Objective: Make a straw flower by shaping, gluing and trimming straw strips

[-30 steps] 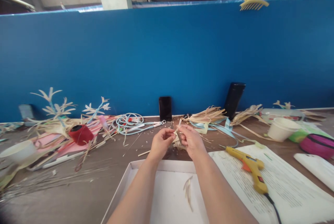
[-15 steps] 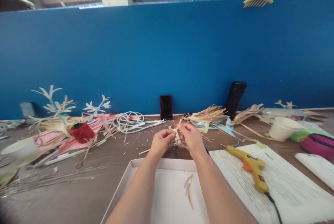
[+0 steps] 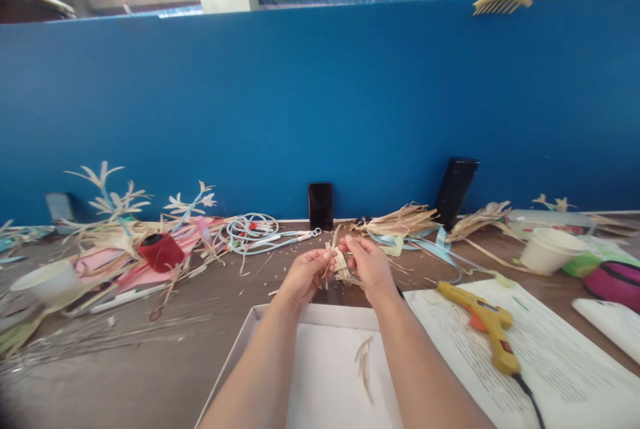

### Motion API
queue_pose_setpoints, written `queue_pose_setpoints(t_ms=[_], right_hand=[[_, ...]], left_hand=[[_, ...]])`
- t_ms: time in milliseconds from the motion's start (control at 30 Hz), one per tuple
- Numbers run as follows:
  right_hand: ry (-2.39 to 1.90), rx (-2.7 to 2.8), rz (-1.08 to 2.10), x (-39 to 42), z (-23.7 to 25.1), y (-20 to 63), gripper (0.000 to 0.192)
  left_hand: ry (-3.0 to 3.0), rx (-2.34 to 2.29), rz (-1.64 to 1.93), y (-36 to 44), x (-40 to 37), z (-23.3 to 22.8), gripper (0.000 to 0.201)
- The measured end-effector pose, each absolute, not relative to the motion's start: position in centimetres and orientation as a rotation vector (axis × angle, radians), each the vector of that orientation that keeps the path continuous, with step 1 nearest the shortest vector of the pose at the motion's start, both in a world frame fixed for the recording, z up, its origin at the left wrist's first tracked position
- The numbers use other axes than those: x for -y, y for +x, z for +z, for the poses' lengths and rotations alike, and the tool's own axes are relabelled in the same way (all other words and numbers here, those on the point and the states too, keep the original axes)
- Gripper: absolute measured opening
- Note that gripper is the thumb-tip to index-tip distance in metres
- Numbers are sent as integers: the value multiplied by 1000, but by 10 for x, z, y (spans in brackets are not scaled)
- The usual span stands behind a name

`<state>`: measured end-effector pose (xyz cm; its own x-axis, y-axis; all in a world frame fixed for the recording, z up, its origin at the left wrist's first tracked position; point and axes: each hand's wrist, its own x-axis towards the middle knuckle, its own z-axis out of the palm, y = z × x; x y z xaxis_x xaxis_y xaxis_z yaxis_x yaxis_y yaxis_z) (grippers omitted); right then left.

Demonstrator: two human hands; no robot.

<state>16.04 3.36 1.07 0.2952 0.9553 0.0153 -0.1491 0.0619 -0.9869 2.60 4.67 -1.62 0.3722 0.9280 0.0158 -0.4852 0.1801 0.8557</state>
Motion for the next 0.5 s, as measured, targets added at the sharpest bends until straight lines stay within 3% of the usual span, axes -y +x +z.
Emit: queue_pose_setpoints(t_ms=[200, 500], right_hand=[[-1226, 961, 990, -34, 7, 162, 28], [-1305, 1148, 811, -34, 6, 158, 35]], left_hand=[[864, -582, 1088, 26, -45, -14, 34], [866, -666, 1199, 29, -50, -16, 36]])
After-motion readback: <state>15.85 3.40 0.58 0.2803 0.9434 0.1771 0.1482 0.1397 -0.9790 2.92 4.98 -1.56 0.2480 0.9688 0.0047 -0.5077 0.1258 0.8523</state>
